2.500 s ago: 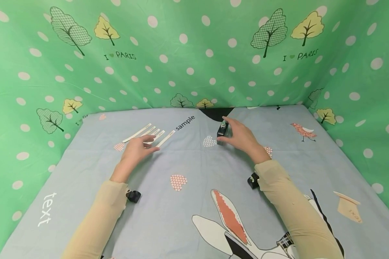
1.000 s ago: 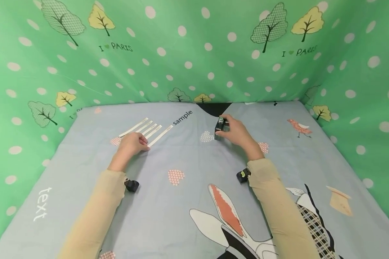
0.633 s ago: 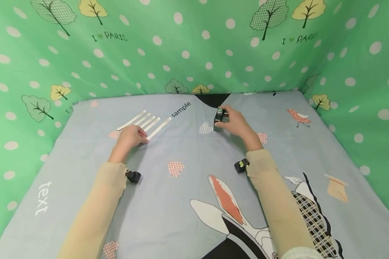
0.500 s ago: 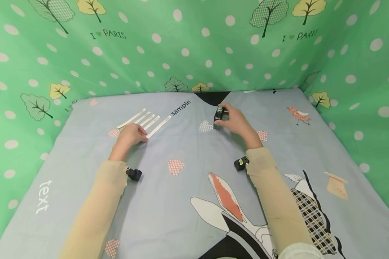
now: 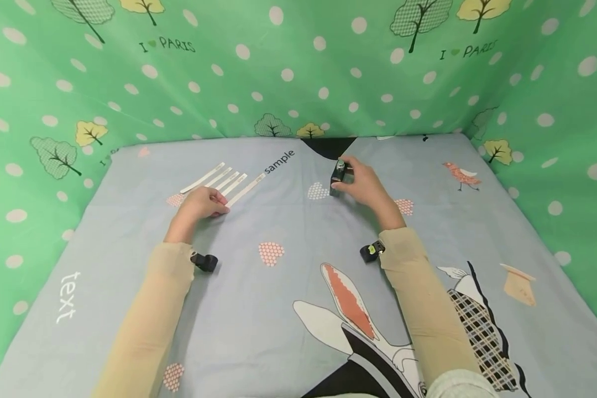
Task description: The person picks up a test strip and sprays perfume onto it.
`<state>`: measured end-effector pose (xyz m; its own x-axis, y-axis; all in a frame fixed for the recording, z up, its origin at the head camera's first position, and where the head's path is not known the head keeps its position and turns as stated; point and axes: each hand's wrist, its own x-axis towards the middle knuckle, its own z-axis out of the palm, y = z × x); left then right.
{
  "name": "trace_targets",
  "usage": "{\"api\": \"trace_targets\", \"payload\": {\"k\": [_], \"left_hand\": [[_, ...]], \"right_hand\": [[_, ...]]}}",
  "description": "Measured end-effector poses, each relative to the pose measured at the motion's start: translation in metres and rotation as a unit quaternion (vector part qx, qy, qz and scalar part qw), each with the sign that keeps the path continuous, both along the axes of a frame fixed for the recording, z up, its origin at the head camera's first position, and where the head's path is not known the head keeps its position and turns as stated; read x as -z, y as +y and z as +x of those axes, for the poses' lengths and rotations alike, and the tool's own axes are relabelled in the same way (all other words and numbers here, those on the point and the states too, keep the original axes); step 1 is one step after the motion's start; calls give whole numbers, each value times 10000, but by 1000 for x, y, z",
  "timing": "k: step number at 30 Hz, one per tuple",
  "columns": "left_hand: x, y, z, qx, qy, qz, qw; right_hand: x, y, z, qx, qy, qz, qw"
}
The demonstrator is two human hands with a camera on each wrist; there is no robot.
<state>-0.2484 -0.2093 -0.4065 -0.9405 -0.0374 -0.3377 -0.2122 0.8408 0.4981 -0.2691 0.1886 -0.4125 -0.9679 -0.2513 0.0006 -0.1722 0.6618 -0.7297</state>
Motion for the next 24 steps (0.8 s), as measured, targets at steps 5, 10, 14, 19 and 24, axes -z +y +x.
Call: {"api": "trace_targets", "payload": {"k": [5, 10, 14, 19, 24], "left_hand": [[0, -3, 0, 37, 100, 382, 9992], [2, -4, 2, -71, 58, 629, 9980], [2, -3, 2, -112, 73, 779, 9969], [2, 1, 3, -125, 223, 987, 9948], [3, 8, 7, -190, 659, 1253, 9897]], "right_hand": [[2, -1, 0, 66, 98, 18, 9999], [6, -5, -1, 42, 195, -82, 9998], [6, -6, -1, 24, 252, -220, 9994], [9, -3, 0, 136, 269, -441, 9986], [13, -2, 1, 189, 300, -722, 9968]]}}
